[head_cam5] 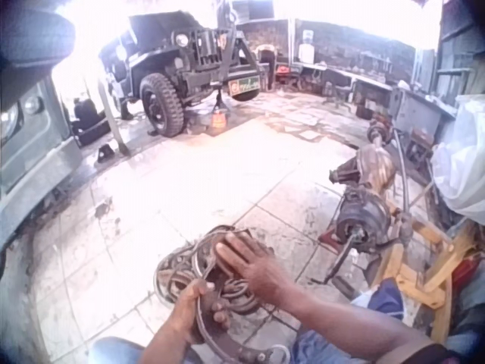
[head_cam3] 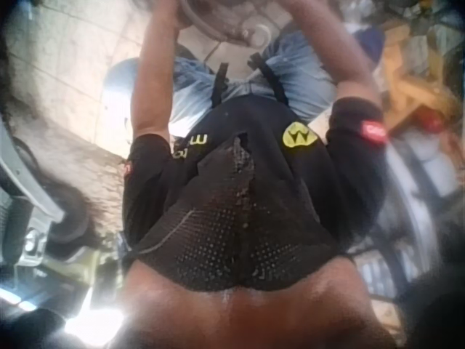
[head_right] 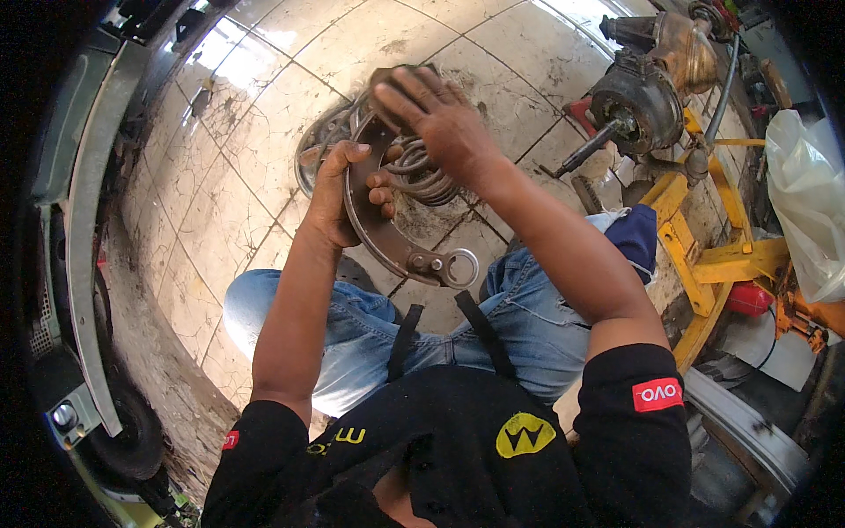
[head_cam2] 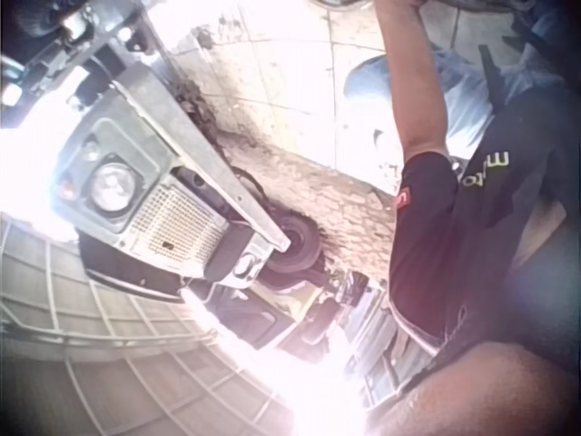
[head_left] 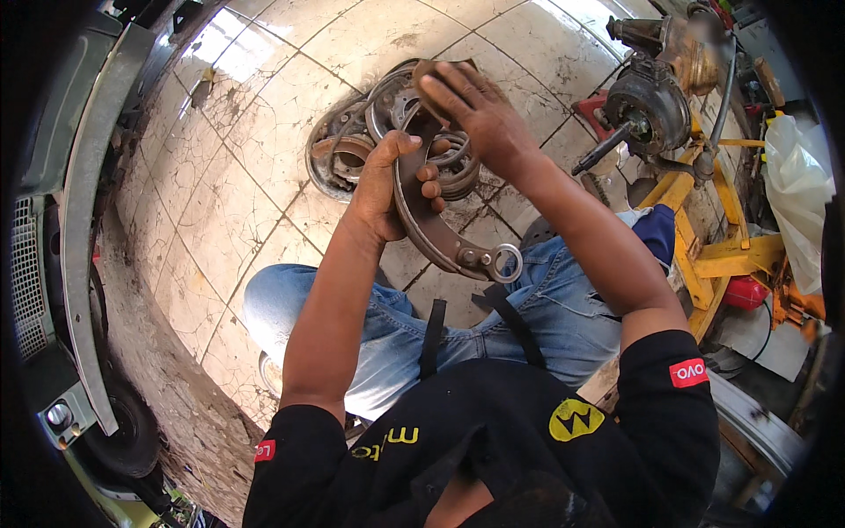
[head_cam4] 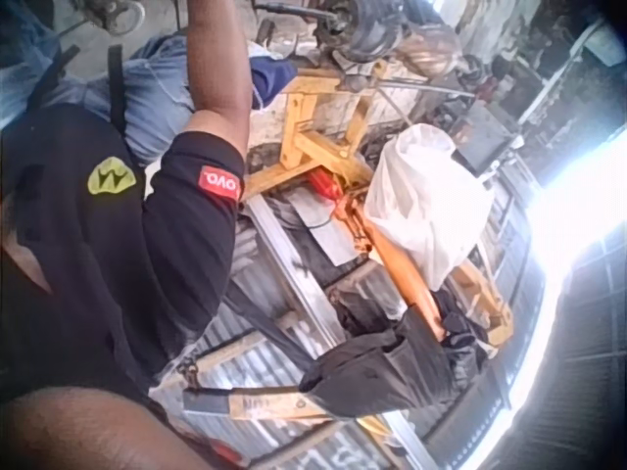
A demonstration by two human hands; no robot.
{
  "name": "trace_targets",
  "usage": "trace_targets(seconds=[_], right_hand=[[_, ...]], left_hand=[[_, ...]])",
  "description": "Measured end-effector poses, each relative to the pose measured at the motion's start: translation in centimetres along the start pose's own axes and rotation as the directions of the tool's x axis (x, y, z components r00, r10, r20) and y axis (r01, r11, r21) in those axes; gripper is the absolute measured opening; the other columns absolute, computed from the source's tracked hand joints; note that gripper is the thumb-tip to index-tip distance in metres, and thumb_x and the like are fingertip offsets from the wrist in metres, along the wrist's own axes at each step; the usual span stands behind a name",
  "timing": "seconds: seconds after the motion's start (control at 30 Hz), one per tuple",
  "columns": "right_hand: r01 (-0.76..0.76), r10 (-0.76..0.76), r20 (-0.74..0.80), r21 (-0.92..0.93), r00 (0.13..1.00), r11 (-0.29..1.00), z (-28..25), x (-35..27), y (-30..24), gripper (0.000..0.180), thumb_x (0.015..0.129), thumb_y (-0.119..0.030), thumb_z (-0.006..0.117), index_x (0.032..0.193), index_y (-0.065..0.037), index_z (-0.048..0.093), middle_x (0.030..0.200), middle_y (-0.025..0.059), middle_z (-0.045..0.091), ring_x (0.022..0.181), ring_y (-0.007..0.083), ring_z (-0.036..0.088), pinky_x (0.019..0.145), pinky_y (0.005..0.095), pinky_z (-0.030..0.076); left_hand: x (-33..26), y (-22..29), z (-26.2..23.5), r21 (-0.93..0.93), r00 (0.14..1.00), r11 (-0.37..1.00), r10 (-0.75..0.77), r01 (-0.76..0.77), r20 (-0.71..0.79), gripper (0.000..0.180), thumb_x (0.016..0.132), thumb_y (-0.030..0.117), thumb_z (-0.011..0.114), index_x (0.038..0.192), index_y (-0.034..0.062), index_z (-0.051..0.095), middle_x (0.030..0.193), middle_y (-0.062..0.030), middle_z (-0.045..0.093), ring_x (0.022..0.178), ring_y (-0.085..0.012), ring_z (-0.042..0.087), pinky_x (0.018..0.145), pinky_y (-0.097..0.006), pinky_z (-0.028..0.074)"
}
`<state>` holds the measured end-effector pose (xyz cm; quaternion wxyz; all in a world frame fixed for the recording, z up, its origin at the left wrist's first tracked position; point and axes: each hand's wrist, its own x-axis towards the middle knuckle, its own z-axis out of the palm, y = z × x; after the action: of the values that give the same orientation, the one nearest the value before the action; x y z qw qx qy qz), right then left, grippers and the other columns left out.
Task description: The person sits on the floor and assembles a drum brake system by hand. They place brake shoes into the drum, attach springs, and adjust the wheel cylinder and other components to fit the assembly.
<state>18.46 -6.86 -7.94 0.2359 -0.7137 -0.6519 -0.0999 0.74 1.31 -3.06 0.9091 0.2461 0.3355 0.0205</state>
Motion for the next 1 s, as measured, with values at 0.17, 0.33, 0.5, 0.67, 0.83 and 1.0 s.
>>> trace_targets(seconds=[0.17, 0.33, 0.5, 0.67, 0.83, 1.0], right_hand=[[-0.058, 0.062, -0.062, 0.066, 0.996, 0.996, 0.0, 0.0, 0.2, 0.063, 0.089, -0.011, 0.052, 0.147, -0.025, 0.034, 0.151, 0.0108, 0.035, 0.135, 0.0362, 0.037, 0.11, 0.0455, 0.032], [-0.181, 0.181, -0.013, 0.019, 0.983, 0.983, 1.2, -0.6, 2.2, 0.063, 0.089, -0.009, 0.051, 0.147, -0.024, 0.034, 0.148, 0.0136, 0.038, 0.133, 0.0381, 0.039, 0.109, 0.0459, 0.032], [-0.005, 0.011, -0.052, 0.106, 0.999, 0.994, 0.0, -0.1, 0.2, 0.067, 0.085, -0.006, 0.054, 0.147, -0.022, 0.034, 0.149, 0.0137, 0.037, 0.134, 0.038, 0.038, 0.108, 0.0463, 0.033], [-0.177, 0.181, -0.012, 0.154, 0.983, 0.972, 1.1, -0.7, 1.3, 0.067, 0.085, -0.003, 0.053, 0.147, -0.021, 0.034, 0.15, 0.0134, 0.036, 0.135, 0.0338, 0.038, 0.109, 0.0458, 0.032], [0.041, -0.041, 0.005, 0.042, 0.999, 0.998, -0.1, -0.5, -0.2, 0.067, 0.083, 0.002, 0.054, 0.145, -0.016, 0.038, 0.149, 0.0137, 0.036, 0.134, 0.0329, 0.039, 0.109, 0.0445, 0.034], [-0.046, 0.067, -0.088, 0.221, 0.994, 0.974, -0.4, 0.1, 0.6, 0.06, 0.086, -0.005, 0.054, 0.143, -0.018, 0.042, 0.145, 0.0118, 0.043, 0.131, 0.0322, 0.043, 0.106, 0.0414, 0.038]], left_hand=[[0.4, 0.1, -0.9, 0.003, 0.999, 1.0, 0.014, -0.014, 0.033, 0.047, 0.081, 0.037, 0.057, 0.114, 0.0024, 0.057, 0.062, 0.0018, 0.048, 0.052, -0.0124, 0.05, 0.057, -0.032, 0.046], [0.8, -0.4, -0.7, -0.029, 0.999, 0.999, 0.016, -0.015, 0.043, 0.044, 0.081, 0.035, 0.057, 0.111, 0.0024, 0.057, 0.063, 0.0001, 0.049, 0.054, -0.0141, 0.051, 0.058, -0.034, 0.047], [0.4, -0.3, -0.7, 0.044, 0.998, 0.997, 0.057, -0.056, -0.022, 0.047, 0.081, 0.037, 0.058, 0.113, 0.0017, 0.058, 0.062, 0.0017, 0.046, 0.052, -0.0129, 0.049, 0.055, -0.033, 0.045], [1.1, -0.9, -0.5, 0.016, 0.998, 0.999, 0.046, -0.046, -0.036, 0.043, 0.081, 0.035, 0.059, 0.11, 0.0025, 0.059, 0.062, 0.0017, 0.047, 0.052, -0.0129, 0.049, 0.056, -0.032, 0.045], [1.2, -0.9, -0.9, -0.052, 1.0, 0.999, -0.003, 0.004, 0.017, 0.037, 0.082, 0.035, 0.058, 0.104, 0.005, 0.058, 0.061, 0.0014, 0.047, 0.051, -0.0129, 0.049, 0.056, -0.033, 0.045], [1.2, -1.3, -0.8, -0.033, 1.0, 0.999, 0.001, -0.001, -0.012, 0.037, 0.083, 0.034, 0.058, 0.105, 0.0054, 0.057, 0.061, 0.001, 0.046, 0.051, -0.0132, 0.049, 0.057, -0.033, 0.045]])
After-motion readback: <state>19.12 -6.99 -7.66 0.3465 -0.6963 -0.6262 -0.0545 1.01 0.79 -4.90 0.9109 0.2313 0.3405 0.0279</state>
